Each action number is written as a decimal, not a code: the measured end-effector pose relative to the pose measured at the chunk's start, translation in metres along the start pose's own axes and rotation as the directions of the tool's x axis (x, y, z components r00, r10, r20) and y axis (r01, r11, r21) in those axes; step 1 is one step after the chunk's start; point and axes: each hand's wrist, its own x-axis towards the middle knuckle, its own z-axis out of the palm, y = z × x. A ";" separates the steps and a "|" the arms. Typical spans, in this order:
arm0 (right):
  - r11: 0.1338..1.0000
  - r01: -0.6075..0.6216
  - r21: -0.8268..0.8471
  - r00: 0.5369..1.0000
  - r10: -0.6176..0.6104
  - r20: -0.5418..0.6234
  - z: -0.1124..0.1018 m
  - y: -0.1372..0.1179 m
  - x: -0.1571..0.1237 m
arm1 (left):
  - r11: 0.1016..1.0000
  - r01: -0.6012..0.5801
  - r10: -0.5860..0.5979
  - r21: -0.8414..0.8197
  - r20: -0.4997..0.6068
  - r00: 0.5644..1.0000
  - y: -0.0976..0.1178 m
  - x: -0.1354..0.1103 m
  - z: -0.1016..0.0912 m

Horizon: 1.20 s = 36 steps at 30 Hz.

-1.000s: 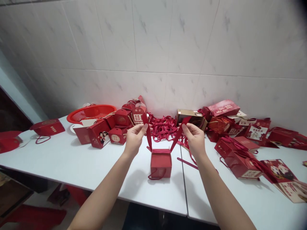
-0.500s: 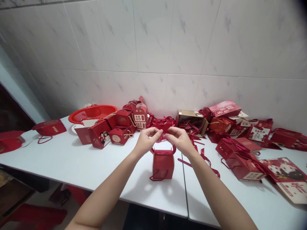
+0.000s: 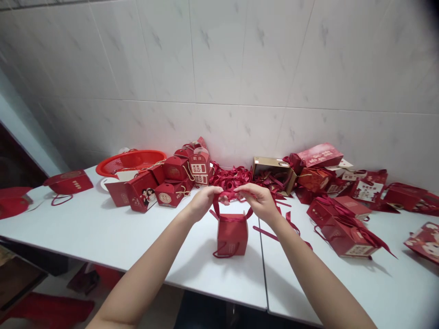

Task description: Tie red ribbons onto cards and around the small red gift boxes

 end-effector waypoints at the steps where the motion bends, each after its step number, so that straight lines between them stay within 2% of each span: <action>1: 0.990 0.094 -0.104 0.995 -0.091 0.034 -0.004 0.000 0.000 | 0.999 0.028 -0.027 -0.031 0.021 0.999 0.000 0.000 -0.001; 2: 0.954 0.203 -0.220 0.978 -0.190 0.081 -0.008 0.001 0.000 | 0.997 0.052 -0.049 -0.058 0.043 0.998 0.001 0.000 0.000; 4: 0.813 0.391 -0.431 0.921 -0.347 0.179 -0.013 0.002 0.000 | 0.991 0.085 -0.077 -0.099 0.084 0.993 0.002 -0.001 0.001; 6: 0.684 0.467 -0.560 0.881 -0.413 0.230 -0.016 0.004 0.000 | 0.988 0.101 -0.088 -0.121 0.110 0.990 0.003 -0.002 0.002; 8: 0.604 0.486 -0.632 0.865 -0.437 0.249 -0.015 0.005 -0.001 | 0.986 0.112 -0.097 -0.121 0.127 0.987 0.004 -0.003 0.002; 10: 0.572 0.487 -0.660 0.859 -0.452 0.241 -0.013 0.006 -0.003 | 0.990 0.097 -0.083 -0.098 0.136 0.987 0.004 -0.004 0.001; 13: 0.616 0.449 -0.647 0.875 -0.451 0.177 -0.008 0.006 -0.008 | 1.000 -0.007 0.005 0.024 0.092 0.996 0.003 -0.010 0.000; 16: 0.741 0.350 -0.573 0.914 -0.405 0.033 -0.005 0.008 -0.015 | 0.943 -0.169 0.195 0.286 -0.062 0.979 0.002 -0.020 -0.002; 18: 0.826 0.203 -0.525 0.942 -0.312 -0.126 -0.007 0.010 -0.023 | 0.827 -0.245 0.371 0.506 -0.163 0.914 0.000 -0.029 -0.008; 20: 0.865 0.017 -0.502 0.943 -0.181 -0.279 -0.014 0.016 -0.035 | 0.707 -0.226 0.480 0.670 -0.220 0.849 -0.005 -0.040 -0.021; 21: 0.863 -0.069 -0.500 0.934 -0.121 -0.337 -0.019 0.020 -0.042 | 0.674 -0.173 0.483 0.718 -0.251 0.839 -0.009 -0.045 -0.029; 22: 0.853 -0.140 -0.503 0.923 -0.072 -0.378 -0.024 0.025 -0.050 | 0.660 -0.104 0.461 0.744 -0.292 0.838 -0.014 -0.051 -0.039; 24: 0.825 -0.243 -0.511 0.908 0.008 -0.419 -0.036 0.037 -0.069 | 0.658 0.102 0.344 0.746 -0.418 0.841 -0.029 -0.064 -0.060; 25: 0.809 -0.294 -0.510 0.902 0.058 -0.428 -0.041 0.045 -0.079 | 0.656 0.157 0.297 0.738 -0.443 0.846 -0.037 -0.071 -0.069; 28: 0.745 -0.432 -0.507 0.880 0.226 -0.418 -0.054 0.066 -0.109 | 0.627 0.279 0.155 0.727 -0.468 0.870 -0.066 -0.087 -0.092; 30: 0.691 -0.510 -0.513 0.851 0.315 -0.421 -0.061 0.076 -0.125 | 0.582 0.368 0.084 0.725 -0.505 0.859 -0.084 -0.094 -0.102; 33: 0.614 -0.596 -0.517 0.801 0.406 -0.441 -0.070 0.086 -0.139 | 0.520 0.464 0.037 0.717 -0.562 0.826 -0.102 -0.098 -0.112; 36: 0.586 -0.622 -0.519 0.782 0.438 -0.444 -0.076 0.090 -0.141 | 0.494 0.474 0.041 0.729 -0.564 0.825 -0.108 -0.097 -0.118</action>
